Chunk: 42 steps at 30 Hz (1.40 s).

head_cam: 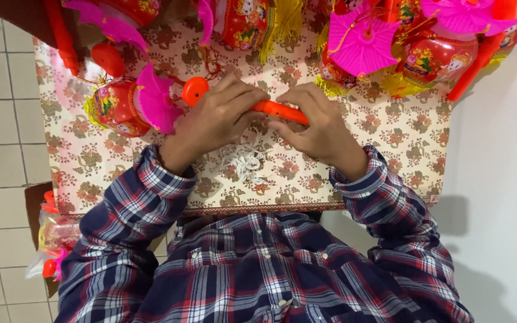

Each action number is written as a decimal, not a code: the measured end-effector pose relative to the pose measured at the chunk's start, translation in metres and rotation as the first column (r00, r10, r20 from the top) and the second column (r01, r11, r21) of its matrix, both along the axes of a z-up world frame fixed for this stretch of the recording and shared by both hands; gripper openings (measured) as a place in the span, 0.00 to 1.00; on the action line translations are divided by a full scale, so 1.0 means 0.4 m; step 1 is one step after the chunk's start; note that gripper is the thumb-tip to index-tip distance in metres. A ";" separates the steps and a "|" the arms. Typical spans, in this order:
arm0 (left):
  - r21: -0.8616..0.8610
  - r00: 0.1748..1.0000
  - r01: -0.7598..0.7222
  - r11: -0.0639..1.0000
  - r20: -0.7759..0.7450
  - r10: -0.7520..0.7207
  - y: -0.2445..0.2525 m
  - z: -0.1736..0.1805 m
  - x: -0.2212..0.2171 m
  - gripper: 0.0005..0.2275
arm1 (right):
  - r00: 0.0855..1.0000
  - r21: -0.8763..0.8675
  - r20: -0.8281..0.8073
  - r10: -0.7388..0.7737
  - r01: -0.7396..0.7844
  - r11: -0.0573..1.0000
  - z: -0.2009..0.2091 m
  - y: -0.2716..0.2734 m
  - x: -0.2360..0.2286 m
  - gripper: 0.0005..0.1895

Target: Assembling small plastic toy lanterns by attaching handles and sticks to the main bodies.

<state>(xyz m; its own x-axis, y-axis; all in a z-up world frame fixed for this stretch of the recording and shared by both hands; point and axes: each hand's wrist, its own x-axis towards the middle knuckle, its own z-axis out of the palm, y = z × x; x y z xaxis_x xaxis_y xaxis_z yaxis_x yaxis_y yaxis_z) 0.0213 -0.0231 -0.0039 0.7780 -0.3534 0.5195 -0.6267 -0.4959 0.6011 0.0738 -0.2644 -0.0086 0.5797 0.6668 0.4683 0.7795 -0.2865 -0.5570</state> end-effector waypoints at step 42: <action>-0.232 0.991 -0.101 0.968 0.061 0.118 0.008 -0.064 0.001 0.11 | 0.983 0.491 -0.174 -0.056 0.136 0.860 -0.024 0.005 0.022 0.12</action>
<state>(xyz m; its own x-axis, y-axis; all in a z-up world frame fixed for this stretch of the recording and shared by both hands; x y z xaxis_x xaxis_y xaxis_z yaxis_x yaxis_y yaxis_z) 0.0218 -0.0199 -0.0297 0.7617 -0.1343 0.6339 -0.6232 -0.4195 0.6600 0.0825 -0.2626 -0.0181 0.7176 0.3037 0.6267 0.6597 -0.0082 -0.7515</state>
